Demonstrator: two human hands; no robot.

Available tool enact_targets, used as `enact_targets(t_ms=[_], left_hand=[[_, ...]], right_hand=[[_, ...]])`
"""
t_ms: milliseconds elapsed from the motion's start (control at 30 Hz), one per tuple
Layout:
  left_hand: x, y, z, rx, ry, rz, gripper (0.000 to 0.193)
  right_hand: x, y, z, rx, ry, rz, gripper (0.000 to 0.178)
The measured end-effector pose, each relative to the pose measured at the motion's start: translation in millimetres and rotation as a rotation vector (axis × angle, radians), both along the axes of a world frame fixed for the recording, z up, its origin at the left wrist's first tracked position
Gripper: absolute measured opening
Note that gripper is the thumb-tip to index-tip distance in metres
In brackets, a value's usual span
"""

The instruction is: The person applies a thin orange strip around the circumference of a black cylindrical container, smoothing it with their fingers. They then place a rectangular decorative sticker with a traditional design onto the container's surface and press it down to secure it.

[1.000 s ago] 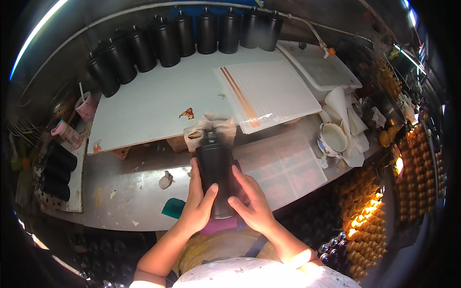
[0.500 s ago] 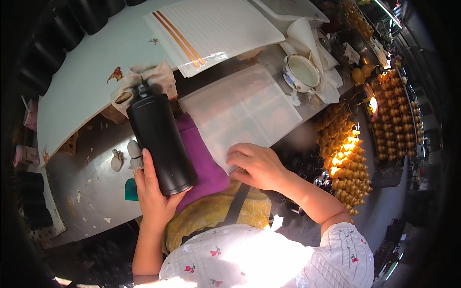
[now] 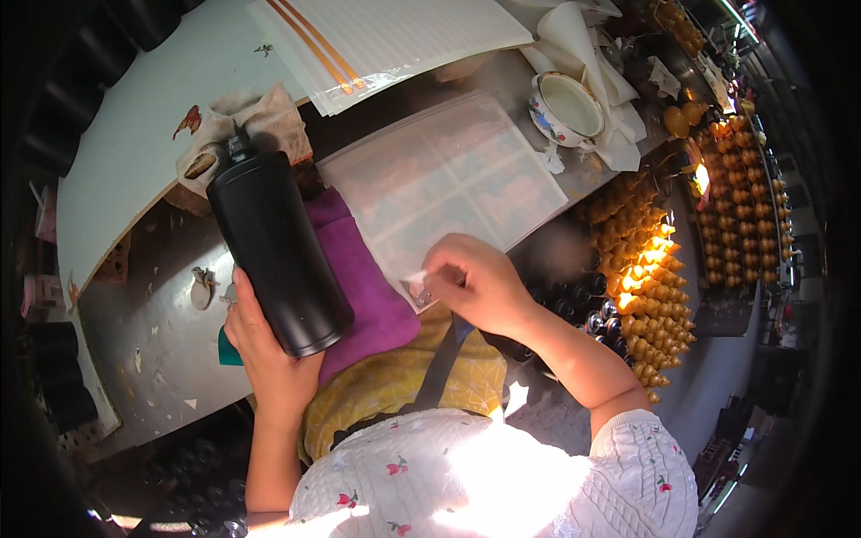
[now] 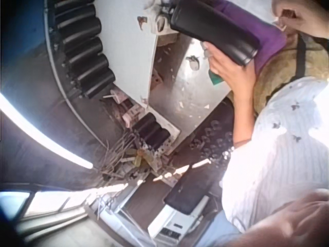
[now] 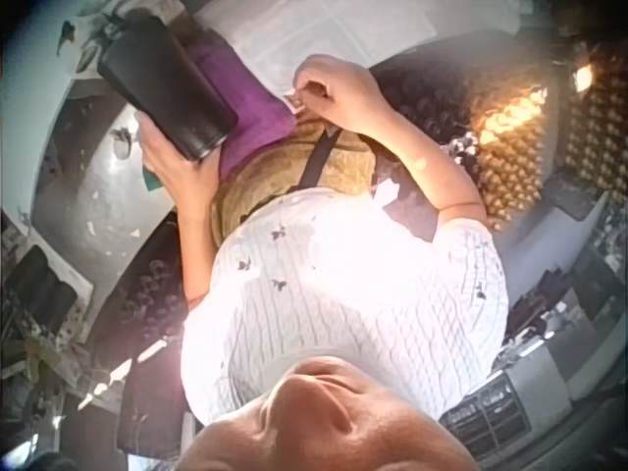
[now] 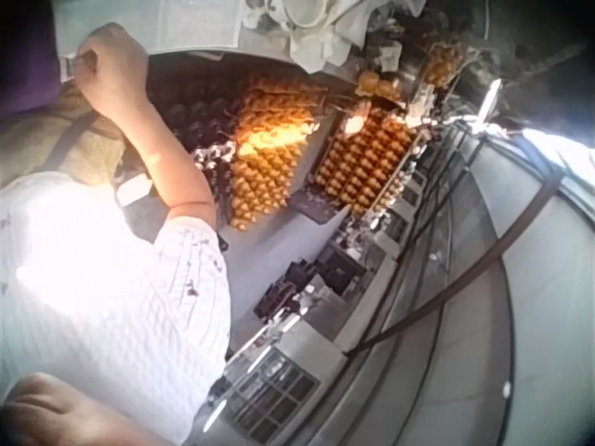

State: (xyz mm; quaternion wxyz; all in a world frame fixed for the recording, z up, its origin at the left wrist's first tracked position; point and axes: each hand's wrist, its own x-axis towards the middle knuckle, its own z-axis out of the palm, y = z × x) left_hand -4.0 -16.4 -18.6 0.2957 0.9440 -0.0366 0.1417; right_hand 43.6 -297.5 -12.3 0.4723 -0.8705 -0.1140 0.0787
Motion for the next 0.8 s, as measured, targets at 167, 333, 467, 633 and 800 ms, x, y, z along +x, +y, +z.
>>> enact_targets(t_ms=[167, 333, 467, 633, 800], left_hand=[[4, -8, 4, 0.006, -0.047, -0.014, 0.113], [1, -4, 2, -0.064, 0.044, 0.023, 0.114], [-2, -7, 5, -0.1, 0.093, 0.023, 0.116], [-2, -6, 2, -0.099, 0.049, 0.024, 0.114], [-1, -9, 7, -0.097, 0.055, 0.006, 0.111]], right_hand=[[78, -112, -23, 0.3, -0.169, -0.758, 0.014], [46, -85, 10, -0.348, -0.531, -0.76, 0.049], [34, -69, 1, -0.751, -0.498, -0.461, 0.032], [78, -98, 63, -0.892, -0.533, -0.541, 0.011], [168, -240, 138, -0.434, -0.309, -0.728, 0.023]])
